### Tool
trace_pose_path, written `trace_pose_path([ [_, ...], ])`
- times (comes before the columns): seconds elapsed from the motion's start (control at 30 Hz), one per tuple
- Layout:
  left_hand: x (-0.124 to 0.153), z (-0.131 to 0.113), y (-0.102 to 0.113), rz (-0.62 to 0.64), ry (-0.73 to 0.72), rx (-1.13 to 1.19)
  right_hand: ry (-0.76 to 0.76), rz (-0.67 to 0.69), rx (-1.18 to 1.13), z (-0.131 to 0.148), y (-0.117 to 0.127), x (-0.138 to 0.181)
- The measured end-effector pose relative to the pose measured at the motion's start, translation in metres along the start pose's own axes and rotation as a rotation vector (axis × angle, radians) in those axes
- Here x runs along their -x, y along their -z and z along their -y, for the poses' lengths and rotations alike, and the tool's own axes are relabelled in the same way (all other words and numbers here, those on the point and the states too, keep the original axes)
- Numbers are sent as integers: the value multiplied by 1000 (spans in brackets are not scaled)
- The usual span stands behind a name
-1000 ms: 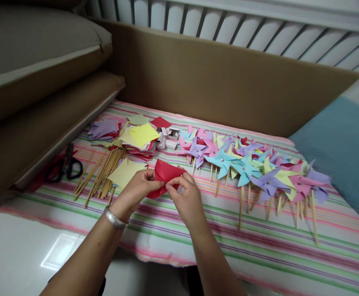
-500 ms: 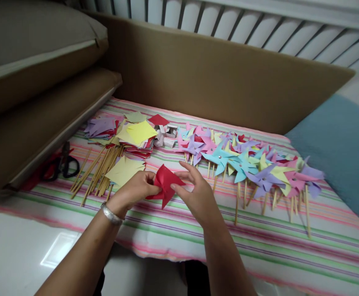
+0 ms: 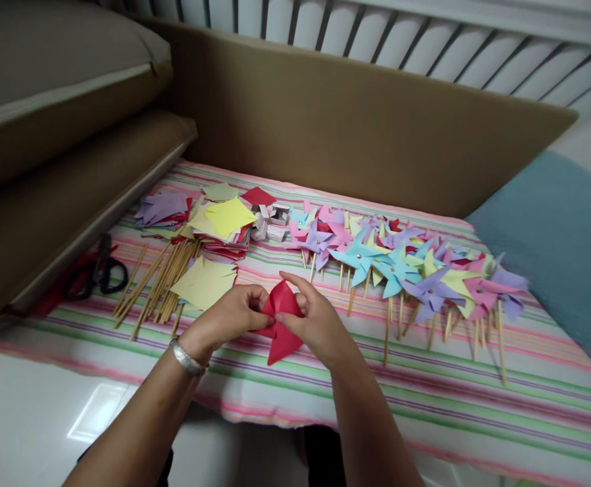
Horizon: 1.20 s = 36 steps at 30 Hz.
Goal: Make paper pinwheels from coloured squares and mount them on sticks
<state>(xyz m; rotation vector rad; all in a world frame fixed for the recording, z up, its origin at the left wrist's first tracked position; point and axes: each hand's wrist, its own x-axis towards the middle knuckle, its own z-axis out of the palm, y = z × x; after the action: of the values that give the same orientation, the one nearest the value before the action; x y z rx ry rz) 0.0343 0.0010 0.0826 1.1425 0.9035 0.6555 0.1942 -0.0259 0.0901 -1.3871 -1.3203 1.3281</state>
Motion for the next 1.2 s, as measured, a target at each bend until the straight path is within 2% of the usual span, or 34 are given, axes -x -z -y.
trace_pose_path([
  [0.07,0,-4,0,-94,-36,58,-21,-42,-120,-1,2,-4],
  [0.17,1,-8,1,-231,-93,178,-30,-178,-290,-2,5,-11],
  [0.27,0,-6,-5,-187,-66,338,-9,-324,-415,-3,5,-16],
  [0.33,-1,-2,-12,-148,-46,418,21,-370,-471,-4,1,-18],
  [0.47,-5,6,-25,-212,-56,562,65,-400,-507,-6,-12,-18],
  [0.63,-8,7,-26,-273,-66,683,118,-397,-452,-9,-25,-18],
  [0.87,-9,10,-22,-312,-57,659,112,-355,-427,-11,-31,-19],
  [0.93,-10,11,-19,-329,-73,643,101,-347,-378,-10,-28,-19],
  [1.03,-10,9,-7,-365,-102,648,147,-406,-199,-9,-23,-17],
  [1.13,-9,5,8,-404,-90,676,358,-424,99,-10,-18,-10],
  [1.2,-8,1,17,-429,-86,691,546,-365,322,-11,-17,-6],
])
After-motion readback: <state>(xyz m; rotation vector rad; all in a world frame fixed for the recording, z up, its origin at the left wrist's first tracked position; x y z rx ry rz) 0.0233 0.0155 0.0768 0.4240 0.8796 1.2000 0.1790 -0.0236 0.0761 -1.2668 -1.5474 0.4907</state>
